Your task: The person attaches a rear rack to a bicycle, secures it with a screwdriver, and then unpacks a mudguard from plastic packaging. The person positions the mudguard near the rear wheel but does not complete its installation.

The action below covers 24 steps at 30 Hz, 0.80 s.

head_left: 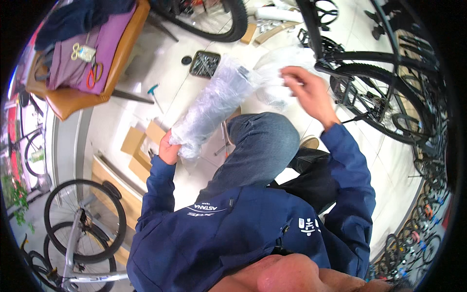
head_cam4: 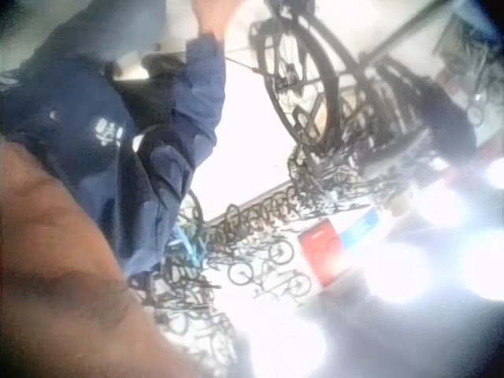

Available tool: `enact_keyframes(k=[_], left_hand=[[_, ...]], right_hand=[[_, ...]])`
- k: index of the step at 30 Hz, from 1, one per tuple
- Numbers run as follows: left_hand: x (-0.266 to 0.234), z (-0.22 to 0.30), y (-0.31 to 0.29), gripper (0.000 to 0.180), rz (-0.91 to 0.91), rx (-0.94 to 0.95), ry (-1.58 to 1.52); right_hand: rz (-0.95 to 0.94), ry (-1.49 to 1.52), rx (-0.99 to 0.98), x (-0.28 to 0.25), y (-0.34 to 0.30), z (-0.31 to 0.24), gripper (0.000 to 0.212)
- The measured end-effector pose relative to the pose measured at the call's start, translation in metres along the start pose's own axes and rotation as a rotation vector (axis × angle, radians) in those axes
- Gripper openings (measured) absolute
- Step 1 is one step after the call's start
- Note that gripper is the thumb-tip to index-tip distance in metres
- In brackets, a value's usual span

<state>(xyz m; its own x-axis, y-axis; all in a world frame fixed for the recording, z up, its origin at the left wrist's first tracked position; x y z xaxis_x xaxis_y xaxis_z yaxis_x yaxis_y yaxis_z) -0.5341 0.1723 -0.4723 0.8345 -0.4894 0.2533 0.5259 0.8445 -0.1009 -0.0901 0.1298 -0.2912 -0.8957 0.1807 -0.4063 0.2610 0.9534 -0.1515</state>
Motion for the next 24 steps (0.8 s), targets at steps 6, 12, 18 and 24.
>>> enact_keyframes(k=[6,12,18,24], left_hand=[[0.028,0.039,0.049,0.049,-0.105,0.112,0.203],[0.009,0.043,0.062,0.049,0.007,0.114,0.238],[-0.044,0.023,0.043,0.031,0.194,0.159,0.539],[-0.125,-0.045,0.004,0.033,0.359,0.107,0.856]], right_hand=[[-0.196,-0.003,0.014,0.035,0.021,0.003,0.031],[0.028,0.067,0.072,-0.009,0.026,0.033,0.038],[0.241,0.442,0.213,-0.059,0.027,0.063,0.035],[0.218,0.635,0.203,-0.075,0.028,0.073,0.038]])
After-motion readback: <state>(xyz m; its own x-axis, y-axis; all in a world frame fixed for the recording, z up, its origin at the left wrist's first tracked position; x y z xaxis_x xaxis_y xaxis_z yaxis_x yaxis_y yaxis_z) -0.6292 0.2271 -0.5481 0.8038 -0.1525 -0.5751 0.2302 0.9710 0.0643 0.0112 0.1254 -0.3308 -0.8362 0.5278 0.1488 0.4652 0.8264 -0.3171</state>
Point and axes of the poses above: each hand's wrist, its own y-axis towards the middle knuckle, its own x-axis out of the palm, z = x × y, the point moved 9 cm from there along y, towards the middle knuckle, and after that the axes turned 7 degrees about x, right-handed, at the moved point
